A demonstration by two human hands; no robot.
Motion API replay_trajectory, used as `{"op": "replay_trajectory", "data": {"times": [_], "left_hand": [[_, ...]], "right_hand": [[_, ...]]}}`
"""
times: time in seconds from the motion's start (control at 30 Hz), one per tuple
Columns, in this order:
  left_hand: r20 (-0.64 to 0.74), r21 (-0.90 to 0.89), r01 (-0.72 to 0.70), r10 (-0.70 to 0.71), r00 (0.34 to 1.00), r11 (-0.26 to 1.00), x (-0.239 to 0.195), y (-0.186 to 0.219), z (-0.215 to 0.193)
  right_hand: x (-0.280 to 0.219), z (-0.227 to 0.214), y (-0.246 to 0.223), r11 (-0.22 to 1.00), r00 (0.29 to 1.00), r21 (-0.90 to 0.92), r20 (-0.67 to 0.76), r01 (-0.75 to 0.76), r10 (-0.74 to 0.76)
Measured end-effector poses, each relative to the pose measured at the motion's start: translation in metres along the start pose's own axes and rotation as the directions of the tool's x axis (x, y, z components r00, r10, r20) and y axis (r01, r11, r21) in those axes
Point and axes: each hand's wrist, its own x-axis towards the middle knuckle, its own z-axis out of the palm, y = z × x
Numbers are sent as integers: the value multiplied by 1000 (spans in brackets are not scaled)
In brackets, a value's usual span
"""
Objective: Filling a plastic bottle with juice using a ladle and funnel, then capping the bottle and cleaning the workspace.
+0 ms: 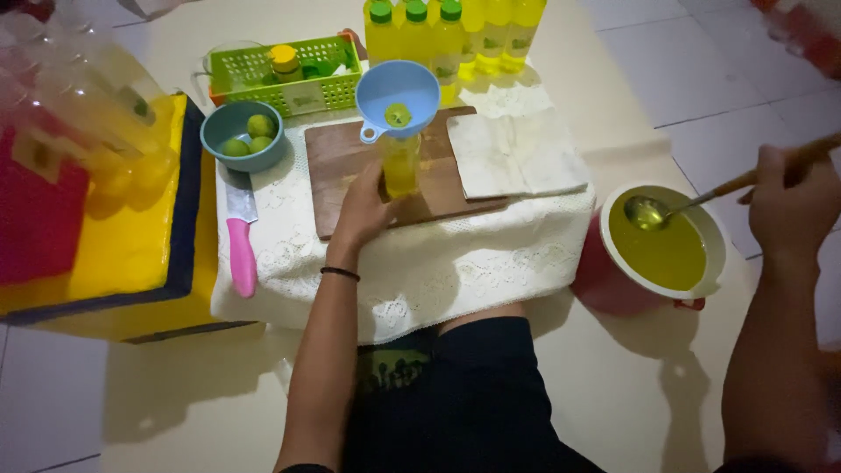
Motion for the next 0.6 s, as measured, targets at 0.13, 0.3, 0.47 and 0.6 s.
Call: {"op": "replay_trajectory", "data": {"times": [0.13, 0.3, 0.47, 0.6], "left_hand": [[21, -91, 98, -96, 995, 991, -2, 4, -2], [-27, 11, -10, 10, 1000, 1000, 3, -22, 7], [-7, -73, 4, -5, 1000, 997, 0, -6, 0], [-12, -3, 15, -15, 1000, 1000, 0, -12, 1]], "right_hand": [[26, 0, -65, 995, 995, -75, 75, 68, -62], [67, 31, -135, 968, 979, 218, 131, 127, -158], [101, 51, -240, 817, 967, 555, 79, 157, -240], [113, 69, -278, 824, 945, 484, -14, 293, -327]]}}
